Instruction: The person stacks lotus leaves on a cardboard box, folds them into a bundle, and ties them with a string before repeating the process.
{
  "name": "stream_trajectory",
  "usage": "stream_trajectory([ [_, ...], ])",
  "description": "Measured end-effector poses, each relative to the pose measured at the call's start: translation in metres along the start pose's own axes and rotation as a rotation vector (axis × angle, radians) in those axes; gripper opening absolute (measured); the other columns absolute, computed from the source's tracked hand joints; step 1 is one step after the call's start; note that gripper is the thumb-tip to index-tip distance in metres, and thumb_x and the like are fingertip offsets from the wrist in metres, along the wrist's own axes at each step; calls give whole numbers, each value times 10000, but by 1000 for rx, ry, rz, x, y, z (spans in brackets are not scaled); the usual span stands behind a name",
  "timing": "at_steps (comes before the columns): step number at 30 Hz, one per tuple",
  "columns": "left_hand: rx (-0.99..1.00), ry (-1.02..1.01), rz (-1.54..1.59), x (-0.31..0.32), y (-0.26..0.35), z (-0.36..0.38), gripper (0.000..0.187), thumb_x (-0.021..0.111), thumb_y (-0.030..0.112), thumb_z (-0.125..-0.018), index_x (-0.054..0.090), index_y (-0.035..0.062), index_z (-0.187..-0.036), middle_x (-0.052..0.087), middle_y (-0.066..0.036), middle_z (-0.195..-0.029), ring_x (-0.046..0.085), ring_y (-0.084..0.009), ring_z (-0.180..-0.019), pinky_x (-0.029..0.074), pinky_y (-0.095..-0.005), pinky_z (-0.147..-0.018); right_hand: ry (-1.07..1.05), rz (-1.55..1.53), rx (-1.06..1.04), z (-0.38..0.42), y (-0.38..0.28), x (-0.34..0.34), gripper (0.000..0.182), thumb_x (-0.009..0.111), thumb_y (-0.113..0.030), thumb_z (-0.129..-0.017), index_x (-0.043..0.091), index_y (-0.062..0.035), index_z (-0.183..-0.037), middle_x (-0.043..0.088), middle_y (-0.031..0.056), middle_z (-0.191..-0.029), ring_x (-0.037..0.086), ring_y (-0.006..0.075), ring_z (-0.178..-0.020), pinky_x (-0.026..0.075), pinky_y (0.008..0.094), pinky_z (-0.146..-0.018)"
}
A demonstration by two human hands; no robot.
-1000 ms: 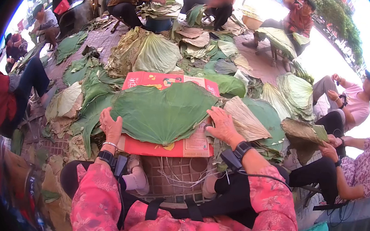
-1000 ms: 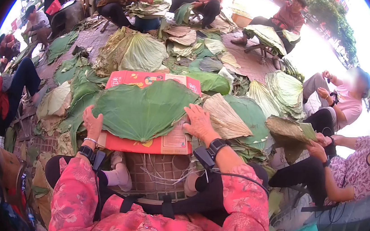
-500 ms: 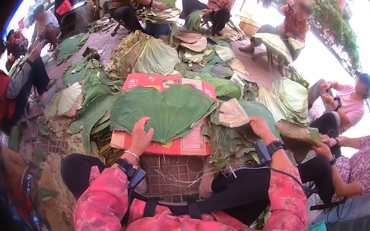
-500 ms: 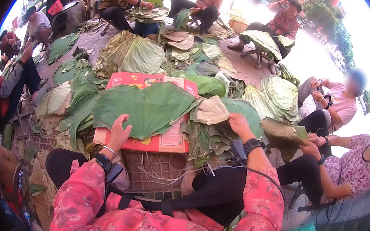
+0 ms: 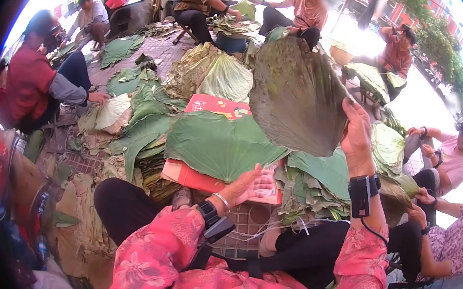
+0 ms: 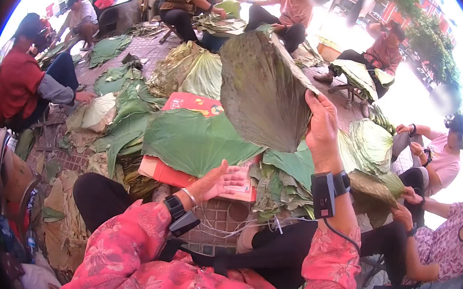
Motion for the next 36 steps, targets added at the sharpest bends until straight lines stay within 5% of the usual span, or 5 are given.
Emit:
stream_trajectory([
  [9,509,337,144,-21,99,20,483,752,280,-717,505,90,-1087,596,-9,-992,553,-192,-859,438,-354,-724,249,-224,146,2,129,28,166,585,-171,-854,591,-55,-971,631,38,-929,605,162,-805,488,297,-689],
  [14,436,901,-174,-136,102,42,247,729,165,-710,563,61,-859,607,-81,-854,570,-211,-747,453,-339,-568,396,203,525,44,246,0,228,600,-207,-822,561,-57,-989,623,37,-877,609,140,-682,442,254,-485],
  [28,372,1176,-420,-157,83,69,326,669,74,-727,431,-21,-929,548,-95,-834,580,-210,-650,492,-332,-442,268,670,625,81,277,-6,286,574,-240,-816,589,43,-854,592,89,-633,593,157,-468,403,258,-361],
  [34,766,1798,-1045,-154,91,75,720,634,94,-704,234,-25,-1291,359,-267,-1265,411,-349,-1154,376,-473,-931,367,563,695,82,284,-17,276,555,-262,-834,521,-1,-753,595,106,-637,577,188,-421,378,273,-309],
  [36,757,1635,-1155,-132,96,79,748,627,115,-705,228,20,-1330,248,-265,-1348,234,-367,-1259,216,-489,-1014,361,544,718,81,286,-19,262,571,-256,-826,533,2,-846,607,116,-660,580,197,-433,385,266,-314],
])
Point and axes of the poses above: each hand's wrist, its own z-axis away from the middle knuckle, its own x-axis out of the palm, y = z × x, the point moved 2 cm from there along -z, towards the middle knuckle
